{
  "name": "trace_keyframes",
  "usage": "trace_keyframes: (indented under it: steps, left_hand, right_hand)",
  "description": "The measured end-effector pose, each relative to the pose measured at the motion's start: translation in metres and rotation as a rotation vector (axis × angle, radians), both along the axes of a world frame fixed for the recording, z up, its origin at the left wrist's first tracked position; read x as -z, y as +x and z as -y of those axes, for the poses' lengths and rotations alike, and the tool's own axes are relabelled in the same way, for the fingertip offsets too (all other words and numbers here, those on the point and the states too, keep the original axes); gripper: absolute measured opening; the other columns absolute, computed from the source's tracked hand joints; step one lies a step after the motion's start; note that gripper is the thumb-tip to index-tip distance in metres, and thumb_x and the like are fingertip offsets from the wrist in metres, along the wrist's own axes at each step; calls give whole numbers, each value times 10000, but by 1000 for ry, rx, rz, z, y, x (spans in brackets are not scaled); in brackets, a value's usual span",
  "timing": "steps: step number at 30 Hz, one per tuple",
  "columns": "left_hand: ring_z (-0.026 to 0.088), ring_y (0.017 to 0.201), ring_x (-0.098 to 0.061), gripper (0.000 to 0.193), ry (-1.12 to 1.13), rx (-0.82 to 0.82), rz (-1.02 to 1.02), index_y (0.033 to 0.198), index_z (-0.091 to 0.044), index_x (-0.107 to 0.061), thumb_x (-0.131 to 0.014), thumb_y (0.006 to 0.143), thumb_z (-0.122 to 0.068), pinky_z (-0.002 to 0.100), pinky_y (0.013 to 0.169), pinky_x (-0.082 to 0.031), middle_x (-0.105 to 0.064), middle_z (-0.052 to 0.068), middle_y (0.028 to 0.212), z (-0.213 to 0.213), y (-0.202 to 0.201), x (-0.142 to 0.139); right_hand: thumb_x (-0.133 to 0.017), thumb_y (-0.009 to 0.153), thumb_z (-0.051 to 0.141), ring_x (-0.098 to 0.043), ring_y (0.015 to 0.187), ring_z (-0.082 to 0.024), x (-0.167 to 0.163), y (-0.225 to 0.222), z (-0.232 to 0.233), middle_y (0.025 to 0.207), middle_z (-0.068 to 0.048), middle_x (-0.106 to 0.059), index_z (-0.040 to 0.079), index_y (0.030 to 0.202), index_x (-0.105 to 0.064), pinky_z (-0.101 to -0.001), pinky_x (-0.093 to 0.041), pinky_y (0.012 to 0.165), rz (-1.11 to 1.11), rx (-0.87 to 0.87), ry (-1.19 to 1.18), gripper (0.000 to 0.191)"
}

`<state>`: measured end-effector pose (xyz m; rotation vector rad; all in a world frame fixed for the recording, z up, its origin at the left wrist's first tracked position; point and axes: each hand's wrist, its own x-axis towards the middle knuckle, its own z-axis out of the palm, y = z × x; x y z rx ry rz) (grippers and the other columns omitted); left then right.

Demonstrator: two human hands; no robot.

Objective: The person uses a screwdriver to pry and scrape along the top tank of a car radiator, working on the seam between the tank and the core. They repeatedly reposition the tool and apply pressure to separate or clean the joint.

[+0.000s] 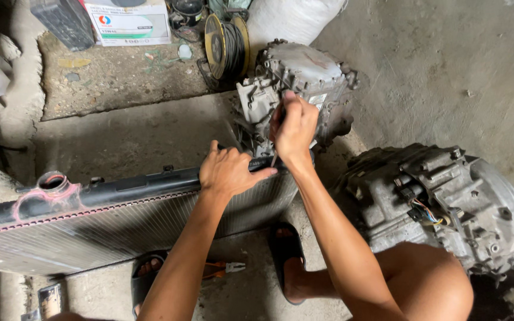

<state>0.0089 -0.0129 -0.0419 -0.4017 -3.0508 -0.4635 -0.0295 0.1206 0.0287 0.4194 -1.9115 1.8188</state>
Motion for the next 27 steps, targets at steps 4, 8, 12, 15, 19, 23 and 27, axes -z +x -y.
trace_keyframes:
  steps: [4,8,12,15,19,23,27]
  left_hand:
    - [363,1012,-703,946,5,-18,-49,992,-59,-795,-405,806,-901,550,1202,-260,-733,234,993,-2,0,5]
    - [355,987,-713,961,23,-37,-44,979,-44,-796,-392,822,-901,545,1204,-265,-734,236,980,-6,1,11]
    - [352,936,-727,959,28,-26,-79,960,-44,-799,-387,826,-900,544,1201,-282,-737,233,931,-6,0,9]
    - [340,887,-735,961,18,-17,-42,918,-51,-805,-387,811,-909,544,1208,-287,-742,204,864,-6,2,5]
    - [331,803,-740,963,11,-16,-41,883,-55,-804,-399,780,-923,530,1171,-339,-736,178,806,-5,8,3]
    - [332,800,-732,962,22,-9,-106,891,-50,-802,-407,786,-920,550,1160,-327,-740,189,802,-4,8,4]
    - [321,794,-733,962,34,-33,-122,896,-38,-800,-412,790,-912,557,1167,-315,-733,194,818,-6,6,9]
  right_hand:
    - [-434,1039,292,-450,382,-131,1,-23,7,501,-36,-511,25,640,-547,-316,-341,364,59,31,38,493]
    - [-469,1019,322,-472,359,-132,-7,-46,13,468,-43,-518,19,585,-558,-316,-368,360,143,155,151,537]
    - [-468,1000,317,-459,332,-149,-15,-50,12,477,-46,-514,11,600,-543,-327,-370,318,262,121,62,509]
    - [-445,1016,297,-434,348,-139,-10,-29,1,502,-41,-498,29,659,-522,-320,-332,320,228,-5,-47,452]
    - [-444,1040,284,-404,355,-137,-4,-6,-5,506,-40,-456,37,683,-499,-316,-290,328,136,-117,-105,438]
    - [-451,1058,307,-411,361,-137,-6,-7,-2,501,-49,-485,29,659,-505,-321,-309,336,128,-84,-60,489]
    - [-459,1045,318,-406,332,-147,-12,-23,1,473,-47,-464,29,615,-481,-327,-306,313,228,-12,-71,519]
